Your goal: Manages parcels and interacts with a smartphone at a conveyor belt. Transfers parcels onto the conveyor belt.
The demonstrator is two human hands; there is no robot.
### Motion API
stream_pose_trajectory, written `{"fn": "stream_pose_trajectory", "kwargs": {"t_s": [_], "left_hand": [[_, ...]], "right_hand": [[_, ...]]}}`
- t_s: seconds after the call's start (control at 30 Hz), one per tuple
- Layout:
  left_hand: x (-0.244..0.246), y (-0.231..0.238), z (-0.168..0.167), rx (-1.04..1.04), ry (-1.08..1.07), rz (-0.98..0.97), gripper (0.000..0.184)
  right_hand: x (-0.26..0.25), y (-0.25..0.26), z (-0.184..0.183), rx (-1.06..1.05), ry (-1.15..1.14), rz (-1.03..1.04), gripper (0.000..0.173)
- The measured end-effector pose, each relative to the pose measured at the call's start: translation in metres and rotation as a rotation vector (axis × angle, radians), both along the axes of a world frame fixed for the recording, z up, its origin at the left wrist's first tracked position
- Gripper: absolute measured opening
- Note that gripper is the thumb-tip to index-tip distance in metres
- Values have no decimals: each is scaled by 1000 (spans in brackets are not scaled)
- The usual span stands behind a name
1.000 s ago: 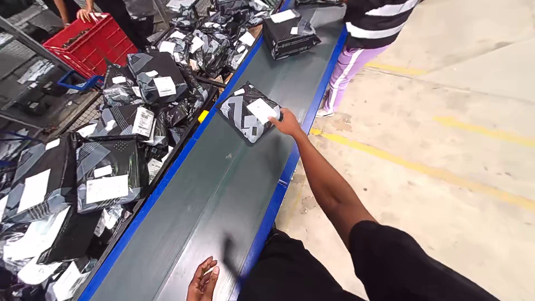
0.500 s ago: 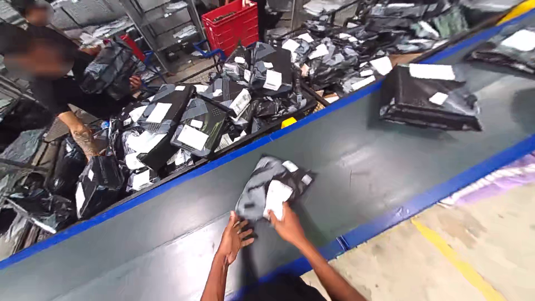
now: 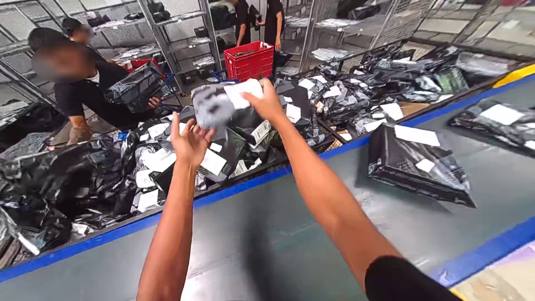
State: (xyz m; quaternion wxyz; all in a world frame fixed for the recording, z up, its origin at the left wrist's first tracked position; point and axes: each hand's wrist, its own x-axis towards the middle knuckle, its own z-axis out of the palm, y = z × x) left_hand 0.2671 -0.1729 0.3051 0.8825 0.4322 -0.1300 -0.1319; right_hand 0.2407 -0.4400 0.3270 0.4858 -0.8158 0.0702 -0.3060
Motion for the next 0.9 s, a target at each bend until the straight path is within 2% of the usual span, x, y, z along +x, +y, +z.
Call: {"fn": "stream_pose_trajectory", "kwargs": {"t_s": [0.03,0.1,0.13,0.2,0.27,0.37,0.4,0.47,0.53,0.6,0.67,0.77,0.9], "left_hand": [[17,-3,14,-16,79,73,85],[18,0,23,-24,69,130,82],[6,7,13,-14,-9,111,76],[-32,28,-39,53,-181,1,66],[-82,54,-114,159,-155,-96,61],[-174,101,-229,383,153,-146,59],[-207,111,-256,469,251,-177,55],[-259,140,-290,590,380,-278,50],[-297,157,-305,626,452,-369,48],[-322,163,-308,634,510,-408,47],[-332,150,-301,658,515,-430,48],[-316,98,-287,692,354,-527,51],[-271,3,-264,743,101,-617,53]], "right_hand": [[47,-13,18,28,13,-22,83],[92,-23,51,45,-63,-66,97],[94,-19,62,47,-162,-61,93],[64,6,55,71,-323,39,71],[-1,41,7,86,-317,219,50],[-118,82,-123,139,-63,466,29],[-169,86,-170,167,51,452,23],[-273,100,-249,274,278,349,20],[-368,110,-292,445,441,201,23],[-447,112,-311,594,508,-3,26],[-505,99,-321,611,517,-208,28],[-544,51,-324,542,465,-431,33],[-531,-22,-315,458,394,-625,57]]}}
